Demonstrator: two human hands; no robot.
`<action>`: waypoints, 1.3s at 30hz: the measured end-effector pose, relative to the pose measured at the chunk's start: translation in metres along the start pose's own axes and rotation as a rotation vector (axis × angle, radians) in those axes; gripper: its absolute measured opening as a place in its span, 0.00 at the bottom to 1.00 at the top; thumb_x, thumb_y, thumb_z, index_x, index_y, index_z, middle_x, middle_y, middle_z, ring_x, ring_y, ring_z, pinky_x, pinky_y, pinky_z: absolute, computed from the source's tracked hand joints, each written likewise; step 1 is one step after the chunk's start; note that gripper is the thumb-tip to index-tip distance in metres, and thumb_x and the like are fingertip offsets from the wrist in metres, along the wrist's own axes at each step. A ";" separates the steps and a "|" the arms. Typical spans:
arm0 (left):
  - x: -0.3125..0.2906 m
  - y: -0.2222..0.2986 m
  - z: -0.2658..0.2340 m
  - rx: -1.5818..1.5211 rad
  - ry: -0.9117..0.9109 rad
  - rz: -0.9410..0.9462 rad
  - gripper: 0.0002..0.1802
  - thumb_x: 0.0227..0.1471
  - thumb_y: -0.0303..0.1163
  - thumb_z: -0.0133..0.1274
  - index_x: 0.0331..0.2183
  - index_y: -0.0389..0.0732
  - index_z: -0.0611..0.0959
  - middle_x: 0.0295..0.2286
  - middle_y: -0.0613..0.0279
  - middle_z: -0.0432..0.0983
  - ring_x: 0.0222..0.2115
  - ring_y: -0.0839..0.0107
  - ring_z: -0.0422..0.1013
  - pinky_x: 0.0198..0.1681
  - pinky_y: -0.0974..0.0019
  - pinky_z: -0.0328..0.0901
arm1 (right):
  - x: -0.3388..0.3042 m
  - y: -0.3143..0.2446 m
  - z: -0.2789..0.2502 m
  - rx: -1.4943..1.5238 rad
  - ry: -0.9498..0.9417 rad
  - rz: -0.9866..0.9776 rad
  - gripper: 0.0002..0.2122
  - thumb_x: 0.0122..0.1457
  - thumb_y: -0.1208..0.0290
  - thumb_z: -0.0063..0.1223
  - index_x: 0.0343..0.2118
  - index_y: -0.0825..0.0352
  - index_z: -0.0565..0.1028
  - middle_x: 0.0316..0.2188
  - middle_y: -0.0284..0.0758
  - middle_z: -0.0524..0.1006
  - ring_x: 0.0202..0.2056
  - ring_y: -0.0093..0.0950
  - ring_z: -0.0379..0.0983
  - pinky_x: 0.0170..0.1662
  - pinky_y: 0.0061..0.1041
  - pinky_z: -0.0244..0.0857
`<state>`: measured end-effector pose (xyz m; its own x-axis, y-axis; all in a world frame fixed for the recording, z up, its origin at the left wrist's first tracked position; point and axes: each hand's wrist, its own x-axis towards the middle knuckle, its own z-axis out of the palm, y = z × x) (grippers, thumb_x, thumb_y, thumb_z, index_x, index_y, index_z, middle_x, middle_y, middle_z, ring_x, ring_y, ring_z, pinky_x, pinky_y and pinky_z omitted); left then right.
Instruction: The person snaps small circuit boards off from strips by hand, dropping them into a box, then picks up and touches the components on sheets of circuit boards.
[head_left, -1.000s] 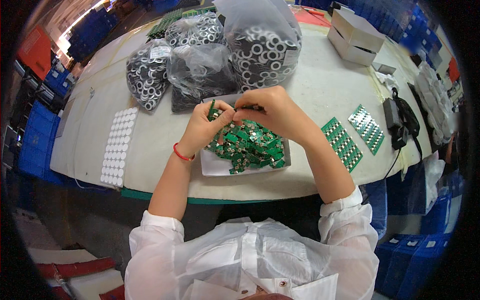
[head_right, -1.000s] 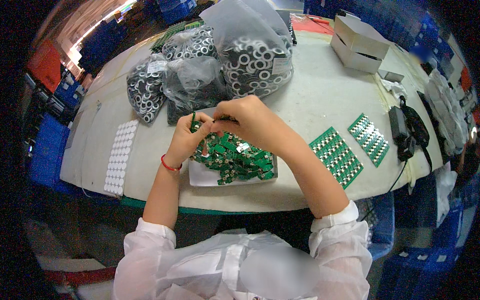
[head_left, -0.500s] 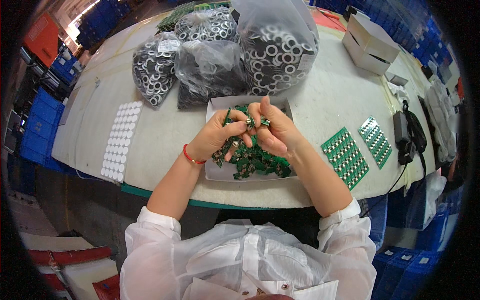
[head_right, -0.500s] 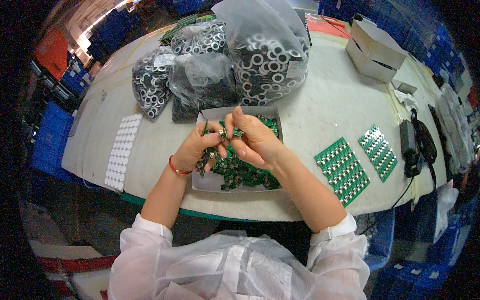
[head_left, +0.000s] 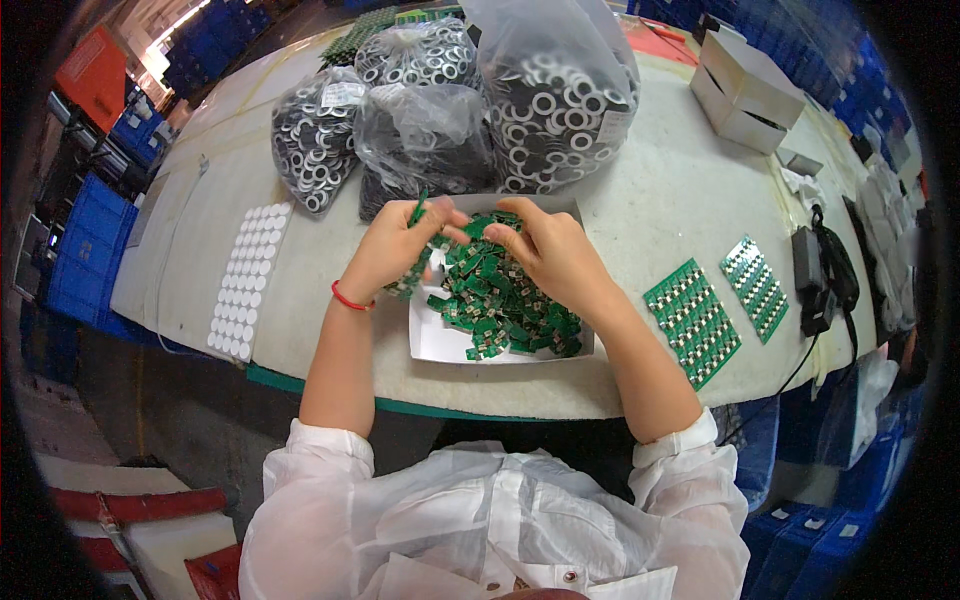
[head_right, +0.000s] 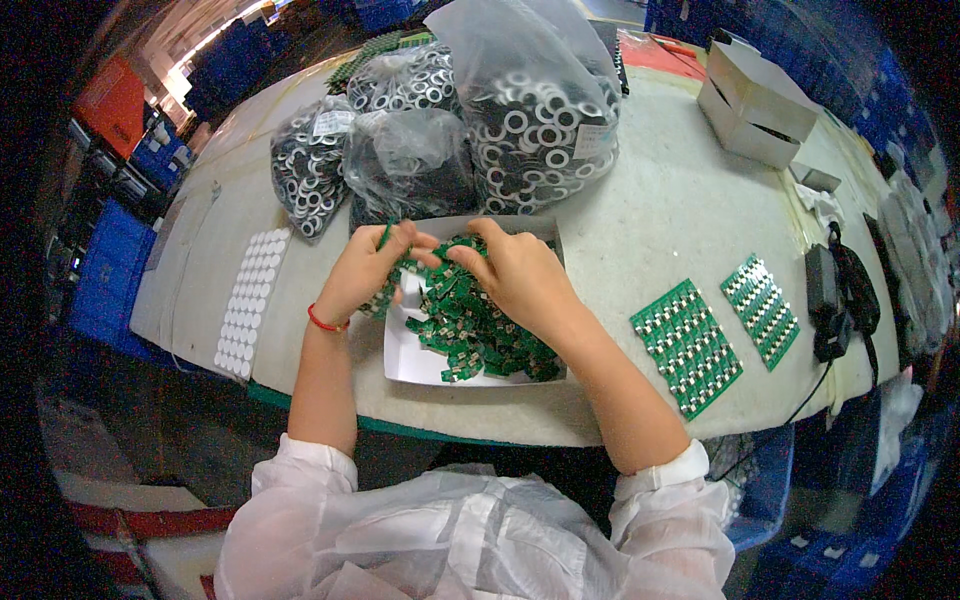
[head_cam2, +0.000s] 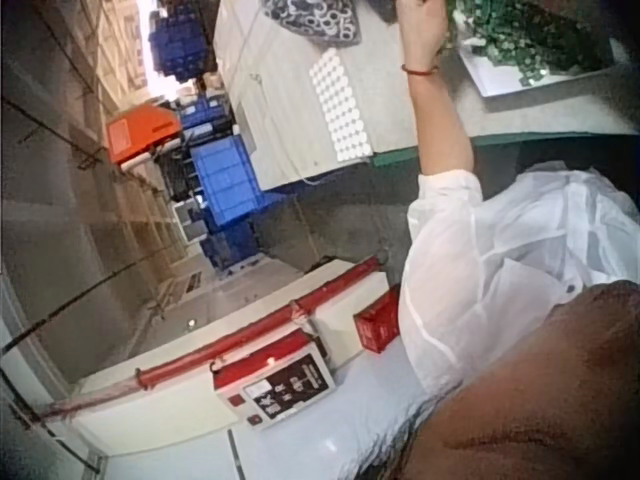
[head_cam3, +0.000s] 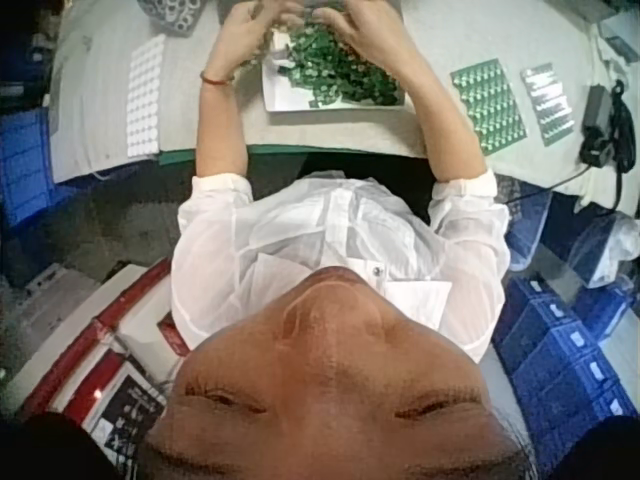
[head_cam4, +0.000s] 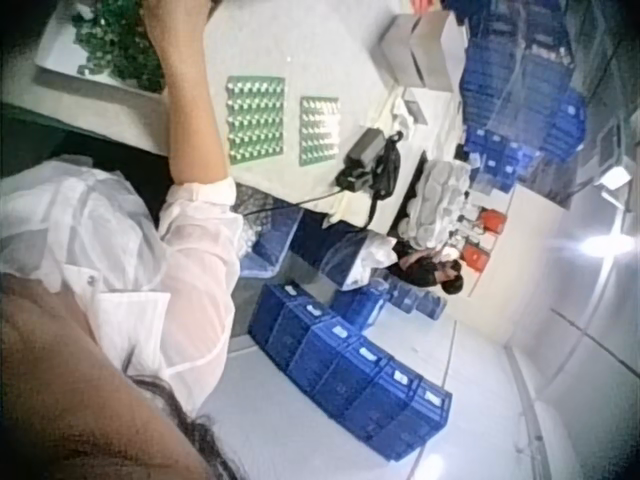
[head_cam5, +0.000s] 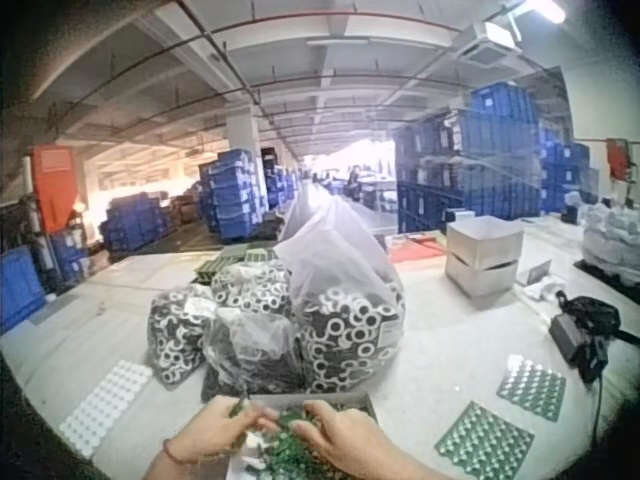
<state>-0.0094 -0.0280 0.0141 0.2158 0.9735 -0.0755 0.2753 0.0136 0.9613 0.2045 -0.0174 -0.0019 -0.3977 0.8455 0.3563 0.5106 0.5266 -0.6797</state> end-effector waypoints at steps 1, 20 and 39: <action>0.003 -0.003 0.007 -0.072 0.044 0.047 0.34 0.60 0.56 0.34 0.38 0.33 0.80 0.27 0.61 0.79 0.17 0.82 0.68 0.19 0.79 0.63 | 0.000 -0.002 -0.001 0.001 0.000 -0.002 0.14 0.59 0.62 0.51 0.37 0.71 0.72 0.13 0.45 0.71 0.16 0.37 0.69 0.23 0.31 0.61; -0.004 -0.006 0.052 -0.703 -0.043 0.126 0.33 0.63 0.53 0.25 0.51 0.37 0.71 0.25 0.65 0.75 0.14 0.83 0.68 0.15 0.80 0.64 | 0.000 0.005 0.006 0.827 -0.256 0.310 0.13 0.65 0.60 0.42 0.30 0.64 0.69 0.17 0.27 0.67 0.16 0.15 0.58 0.18 0.13 0.50; -0.011 -0.008 0.060 -0.787 -0.201 0.245 0.15 0.63 0.40 0.37 0.34 0.39 0.72 0.30 0.62 0.74 0.30 0.76 0.73 0.36 0.74 0.68 | -0.001 -0.003 0.000 1.393 -0.228 0.346 0.12 0.65 0.60 0.41 0.30 0.62 0.67 0.16 0.26 0.68 0.14 0.16 0.61 0.18 0.15 0.54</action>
<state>0.0419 -0.0526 -0.0088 0.3672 0.9115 0.1851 -0.5171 0.0347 0.8552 0.2034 -0.0201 -0.0002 -0.5882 0.8081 0.0313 -0.4827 -0.3197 -0.8153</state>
